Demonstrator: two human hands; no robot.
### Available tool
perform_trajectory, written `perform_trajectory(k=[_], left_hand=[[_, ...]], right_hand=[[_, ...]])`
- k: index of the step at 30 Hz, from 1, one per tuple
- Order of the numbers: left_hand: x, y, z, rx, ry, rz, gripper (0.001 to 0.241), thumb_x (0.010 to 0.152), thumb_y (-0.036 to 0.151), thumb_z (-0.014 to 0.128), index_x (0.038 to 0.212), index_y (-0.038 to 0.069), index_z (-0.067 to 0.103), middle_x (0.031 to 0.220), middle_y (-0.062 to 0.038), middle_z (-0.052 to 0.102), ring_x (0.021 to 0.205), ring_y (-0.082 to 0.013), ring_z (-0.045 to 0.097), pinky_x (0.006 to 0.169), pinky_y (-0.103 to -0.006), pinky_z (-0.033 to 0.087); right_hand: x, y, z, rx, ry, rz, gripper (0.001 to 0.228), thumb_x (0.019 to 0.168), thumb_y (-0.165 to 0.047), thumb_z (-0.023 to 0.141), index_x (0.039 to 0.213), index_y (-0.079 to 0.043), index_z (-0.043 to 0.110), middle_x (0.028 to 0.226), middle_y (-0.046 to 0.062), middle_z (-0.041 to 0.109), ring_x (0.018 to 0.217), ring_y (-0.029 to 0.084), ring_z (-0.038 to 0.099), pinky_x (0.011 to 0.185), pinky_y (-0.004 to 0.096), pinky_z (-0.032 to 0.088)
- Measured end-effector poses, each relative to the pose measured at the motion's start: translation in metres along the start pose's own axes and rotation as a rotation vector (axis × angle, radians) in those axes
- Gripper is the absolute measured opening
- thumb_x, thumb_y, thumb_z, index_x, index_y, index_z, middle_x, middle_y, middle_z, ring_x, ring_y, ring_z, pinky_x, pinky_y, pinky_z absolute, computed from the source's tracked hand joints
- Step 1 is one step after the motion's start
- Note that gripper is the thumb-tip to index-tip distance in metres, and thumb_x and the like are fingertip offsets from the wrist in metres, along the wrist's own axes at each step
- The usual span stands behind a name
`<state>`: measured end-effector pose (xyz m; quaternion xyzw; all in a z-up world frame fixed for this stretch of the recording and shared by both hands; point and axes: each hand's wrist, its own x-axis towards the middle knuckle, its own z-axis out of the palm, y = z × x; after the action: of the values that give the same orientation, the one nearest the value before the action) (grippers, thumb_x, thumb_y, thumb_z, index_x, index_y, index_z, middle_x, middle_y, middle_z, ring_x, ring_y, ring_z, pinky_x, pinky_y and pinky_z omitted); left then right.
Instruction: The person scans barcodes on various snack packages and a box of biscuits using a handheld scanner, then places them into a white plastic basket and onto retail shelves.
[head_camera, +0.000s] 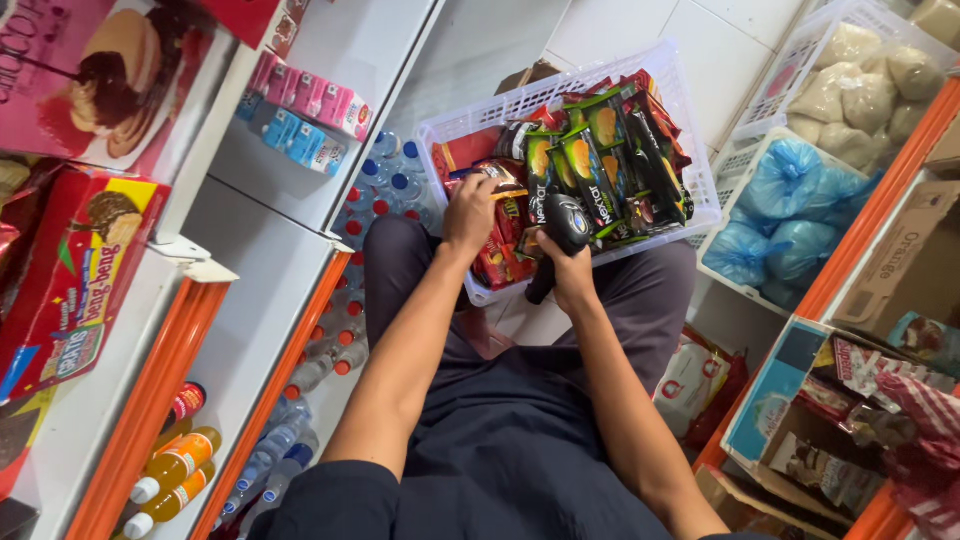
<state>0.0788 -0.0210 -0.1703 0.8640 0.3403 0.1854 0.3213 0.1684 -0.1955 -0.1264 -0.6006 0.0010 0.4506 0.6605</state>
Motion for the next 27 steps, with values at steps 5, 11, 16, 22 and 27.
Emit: perform_trajectory(k=[5, 11, 16, 22, 27], left_hand=[[-0.001, 0.005, -0.029, -0.201, 0.274, 0.113, 0.010, 0.094, 0.019, 0.075, 0.100, 0.012, 0.076, 0.098, -0.006, 0.074, 0.094, -0.0252, 0.068, 0.085, -0.0380, 0.054], [-0.035, 0.029, -0.057, -1.088, 0.137, -0.461, 0.025, 0.105, 0.021, 0.070, 0.109, -0.002, 0.077, 0.081, 0.001, 0.058, 0.072, -0.0037, 0.054, 0.069, -0.0301, 0.065], [-0.049, 0.046, -0.078, -1.216, 0.160, -0.474, 0.024, 0.101, 0.018, 0.066, 0.109, -0.004, 0.072, 0.094, -0.003, 0.071, 0.084, -0.0099, 0.069, 0.077, -0.0331, 0.067], [-0.059, 0.055, -0.097, -1.312, -0.022, -0.484, 0.032, 0.101, 0.025, 0.065, 0.116, -0.003, 0.065, 0.103, -0.008, 0.072, 0.089, -0.0143, 0.072, 0.077, -0.0340, 0.066], [-0.062, 0.055, -0.114, -1.281, -0.280, -0.338, 0.042, 0.102, 0.031, 0.071, 0.126, -0.003, 0.067, 0.114, -0.011, 0.073, 0.101, -0.0143, 0.069, 0.089, -0.0288, 0.059]], right_hand=[[-0.003, -0.018, 0.007, 0.022, 0.048, -0.057, 0.025, 0.088, -0.009, 0.075, 0.110, 0.000, 0.069, 0.100, 0.008, 0.074, 0.086, 0.018, 0.071, 0.075, 0.032, 0.055], [-0.012, -0.041, 0.026, -0.030, 0.029, -0.114, 0.023, 0.088, -0.007, 0.077, 0.109, 0.000, 0.069, 0.099, 0.007, 0.073, 0.088, 0.018, 0.071, 0.079, 0.030, 0.055], [-0.027, -0.046, 0.041, -0.133, 0.040, -0.222, 0.024, 0.085, 0.002, 0.079, 0.107, 0.000, 0.068, 0.096, 0.003, 0.068, 0.086, 0.014, 0.066, 0.079, 0.030, 0.053], [-0.041, -0.067, 0.047, -0.077, -0.024, -0.361, 0.023, 0.087, 0.006, 0.076, 0.102, -0.005, 0.063, 0.091, 0.002, 0.063, 0.078, 0.014, 0.062, 0.072, 0.030, 0.052], [-0.052, -0.087, 0.047, -0.126, -0.090, -0.346, 0.028, 0.085, 0.007, 0.076, 0.107, -0.005, 0.065, 0.099, 0.000, 0.066, 0.092, 0.011, 0.064, 0.084, 0.027, 0.053]])
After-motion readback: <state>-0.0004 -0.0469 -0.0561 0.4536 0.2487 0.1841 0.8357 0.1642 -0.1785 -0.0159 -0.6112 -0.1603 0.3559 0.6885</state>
